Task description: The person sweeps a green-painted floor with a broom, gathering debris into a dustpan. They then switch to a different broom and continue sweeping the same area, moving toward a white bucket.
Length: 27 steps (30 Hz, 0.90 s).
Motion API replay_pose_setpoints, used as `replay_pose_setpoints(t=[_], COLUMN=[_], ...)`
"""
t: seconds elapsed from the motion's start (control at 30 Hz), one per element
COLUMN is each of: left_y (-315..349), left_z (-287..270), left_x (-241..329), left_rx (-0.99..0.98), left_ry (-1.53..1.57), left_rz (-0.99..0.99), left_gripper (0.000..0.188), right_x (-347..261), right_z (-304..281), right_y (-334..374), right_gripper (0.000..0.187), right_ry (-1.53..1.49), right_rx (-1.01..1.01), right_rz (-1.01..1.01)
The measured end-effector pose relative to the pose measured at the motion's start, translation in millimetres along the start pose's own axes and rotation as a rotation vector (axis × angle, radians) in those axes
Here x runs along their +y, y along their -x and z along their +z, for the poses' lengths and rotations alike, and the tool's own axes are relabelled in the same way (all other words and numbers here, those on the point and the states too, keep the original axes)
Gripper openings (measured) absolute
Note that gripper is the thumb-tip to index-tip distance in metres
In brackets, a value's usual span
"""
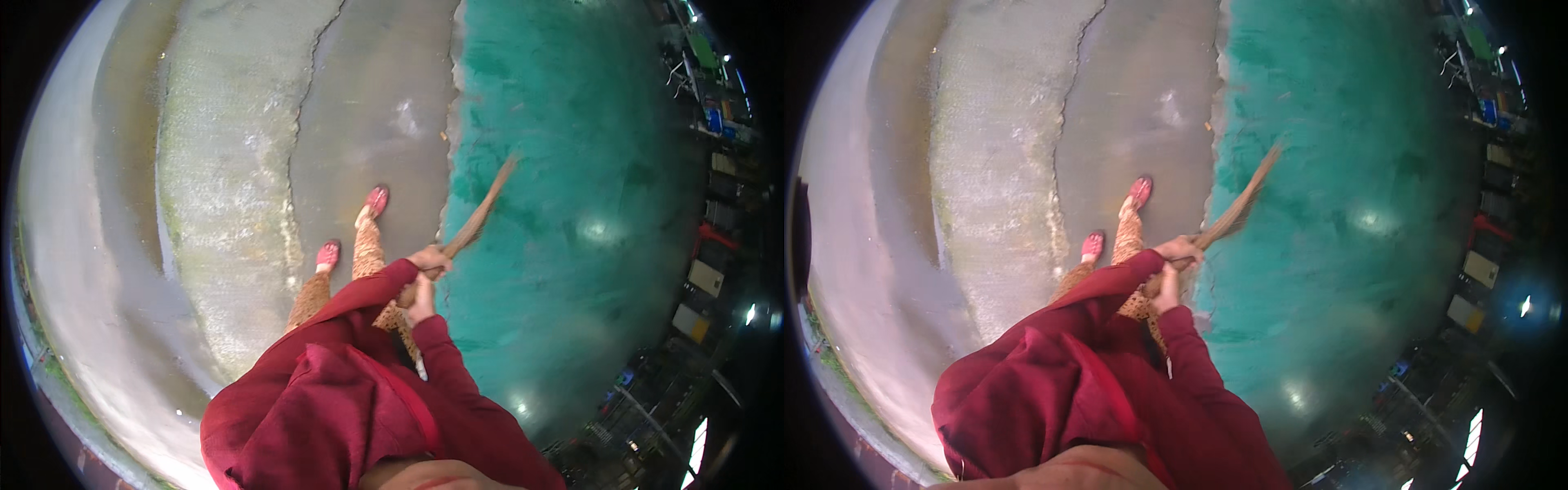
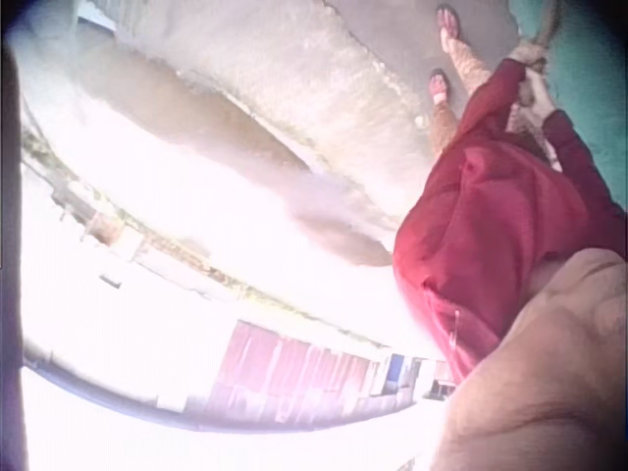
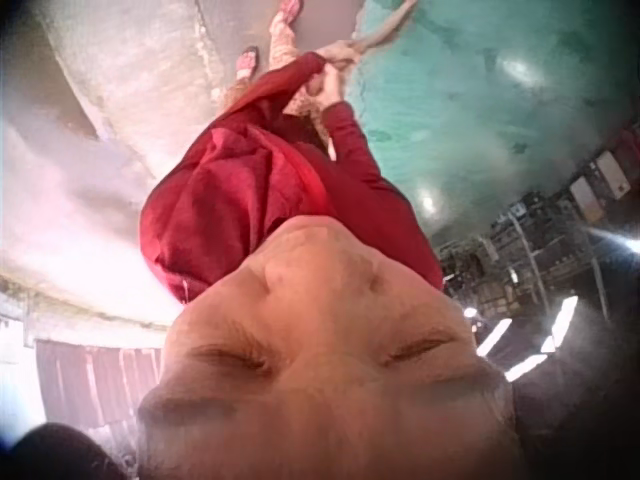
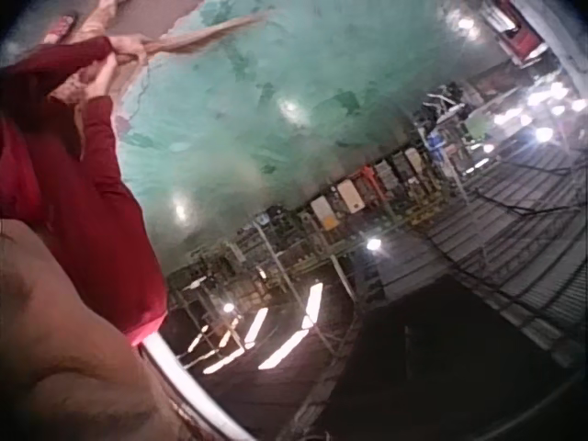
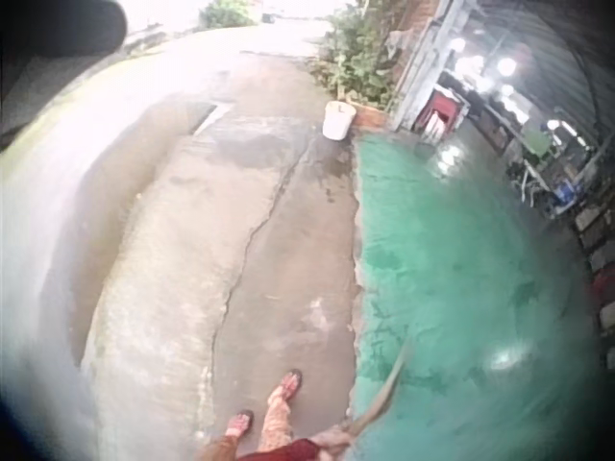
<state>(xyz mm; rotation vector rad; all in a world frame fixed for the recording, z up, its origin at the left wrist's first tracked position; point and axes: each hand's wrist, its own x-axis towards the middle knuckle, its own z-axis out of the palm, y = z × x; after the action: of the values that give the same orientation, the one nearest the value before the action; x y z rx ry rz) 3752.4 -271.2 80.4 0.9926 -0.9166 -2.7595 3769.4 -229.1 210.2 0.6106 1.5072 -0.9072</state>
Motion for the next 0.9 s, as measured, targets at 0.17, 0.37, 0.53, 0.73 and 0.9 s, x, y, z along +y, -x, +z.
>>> replay_pose_setpoints(t=[0.17,0.37,0.53,0.73,0.9], left_y=[-16.2,-37.2,7.1,-61.1,-47.4], left_z=[-103.3,-95.9,-55.8,-113.9,-52.7], left_x=[44.7,126.5,155.9,176.9,168.4], left_rx=[0.439,1.171,0.857,0.275,0.818], left_ry=[0.369,0.022,0.080,0.355,-0.033], left_rz=[-0.051,0.313,0.280,-0.104,0.081], left_gripper=[0.035,0.078,0.076,0.068,0.075], right_x=[-41.4,-156.6,-126.7,-142.3,-173.5], right_z=[49.6,57.0,70.0,127.9,67.3], right_y=[-101.0,-106.9,-11.9,-77.6,-39.4], right_gripper=[0.013,0.011,0.006,0.011,0.009], right_ry=[0.319,0.475,0.360,0.143,0.315], right_rx=[-0.308,-0.660,-0.493,-0.163,-0.393], right_rz=[0.155,0.321,0.082,0.154,0.209])
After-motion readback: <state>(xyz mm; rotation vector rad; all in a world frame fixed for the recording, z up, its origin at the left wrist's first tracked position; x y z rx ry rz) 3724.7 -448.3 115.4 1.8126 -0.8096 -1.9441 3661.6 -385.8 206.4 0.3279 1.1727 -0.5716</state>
